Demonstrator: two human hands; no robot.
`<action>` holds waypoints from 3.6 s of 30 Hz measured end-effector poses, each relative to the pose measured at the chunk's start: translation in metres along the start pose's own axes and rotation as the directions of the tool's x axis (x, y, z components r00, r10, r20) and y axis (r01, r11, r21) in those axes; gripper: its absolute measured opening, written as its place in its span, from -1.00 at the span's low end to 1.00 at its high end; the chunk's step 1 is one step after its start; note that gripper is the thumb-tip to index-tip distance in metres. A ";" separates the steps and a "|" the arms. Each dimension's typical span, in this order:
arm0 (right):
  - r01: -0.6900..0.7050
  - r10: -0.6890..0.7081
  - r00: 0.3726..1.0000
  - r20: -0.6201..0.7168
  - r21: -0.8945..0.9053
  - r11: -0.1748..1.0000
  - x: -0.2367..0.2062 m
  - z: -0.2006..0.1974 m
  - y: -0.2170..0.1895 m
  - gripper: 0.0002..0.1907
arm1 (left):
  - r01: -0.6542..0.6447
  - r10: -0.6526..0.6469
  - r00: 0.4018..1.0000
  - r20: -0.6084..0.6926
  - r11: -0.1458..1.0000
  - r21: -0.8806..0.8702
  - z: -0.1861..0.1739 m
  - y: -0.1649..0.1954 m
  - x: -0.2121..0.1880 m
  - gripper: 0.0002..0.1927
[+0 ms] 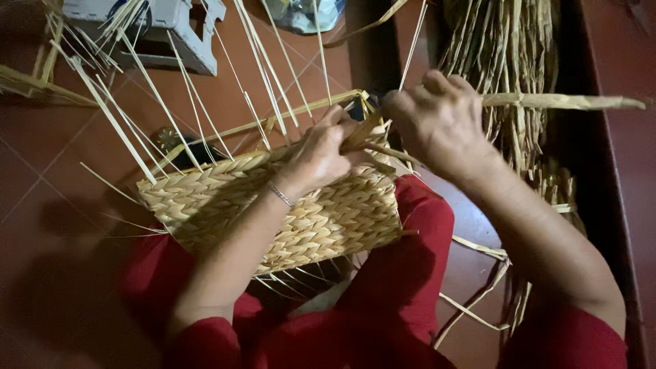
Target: The person sits on the floor weaving a water hyacinth basket on their lap, folding and tucking flat woven strands over the rim of the bamboo frame and working new strands into the weave. They then use scissors to trim the protruding stake ends around the basket.
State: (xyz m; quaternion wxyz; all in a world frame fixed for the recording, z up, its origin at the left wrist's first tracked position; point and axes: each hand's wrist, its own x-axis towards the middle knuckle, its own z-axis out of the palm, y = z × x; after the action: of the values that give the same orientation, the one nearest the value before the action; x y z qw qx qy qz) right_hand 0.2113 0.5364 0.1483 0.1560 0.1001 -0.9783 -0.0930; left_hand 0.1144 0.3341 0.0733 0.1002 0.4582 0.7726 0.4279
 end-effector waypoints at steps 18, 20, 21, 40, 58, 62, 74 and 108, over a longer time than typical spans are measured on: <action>-0.230 0.205 0.973 0.109 0.576 0.785 -0.007 0.063 0.035 -0.73 | -0.213 0.256 0.929 -0.268 0.960 0.180 0.036 -0.048 -0.014 -0.91; -0.133 0.169 0.986 0.004 0.637 0.760 -0.012 0.064 0.020 -0.66 | -0.266 0.302 0.916 -0.265 0.950 0.164 0.037 -0.044 -0.015 -0.89; -0.109 0.170 0.985 -0.040 0.616 0.780 -0.011 0.065 0.012 -0.67 | -0.293 0.326 0.908 -0.263 0.943 0.155 0.037 -0.043 -0.016 -0.86; -0.084 0.202 0.955 -0.218 0.454 0.887 -0.049 0.070 -0.005 -0.68 | -0.025 0.103 0.913 -0.395 0.980 0.197 0.028 -0.035 0.007 -0.42; -0.157 0.032 0.828 -0.560 -0.178 0.972 -0.047 0.032 -0.006 -0.73 | -0.207 0.241 0.970 -0.043 0.901 0.382 0.037 -0.019 -0.001 -0.77; -0.046 0.002 0.745 -0.667 -0.049 0.998 -0.055 0.054 -0.006 -0.60 | -0.148 0.160 0.966 -0.202 0.986 0.074 0.037 -0.022 0.004 -0.89; -0.290 0.483 0.875 0.026 0.827 0.481 -0.039 0.078 -0.038 -0.75 | 0.006 -0.047 0.935 -0.352 0.993 -0.114 0.029 -0.004 0.006 -0.77; -0.281 0.034 0.883 0.468 0.585 -0.761 -0.047 0.250 -0.016 -0.69 | -0.261 0.345 0.936 0.075 0.532 0.806 0.040 0.009 -0.017 -0.67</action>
State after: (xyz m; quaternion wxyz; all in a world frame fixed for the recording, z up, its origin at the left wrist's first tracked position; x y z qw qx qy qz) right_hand 0.1771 0.5695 -0.1024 -0.0831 -0.0575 -0.4498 0.8874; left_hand 0.1517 0.3458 0.0518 -0.2294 0.5597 0.7937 0.0637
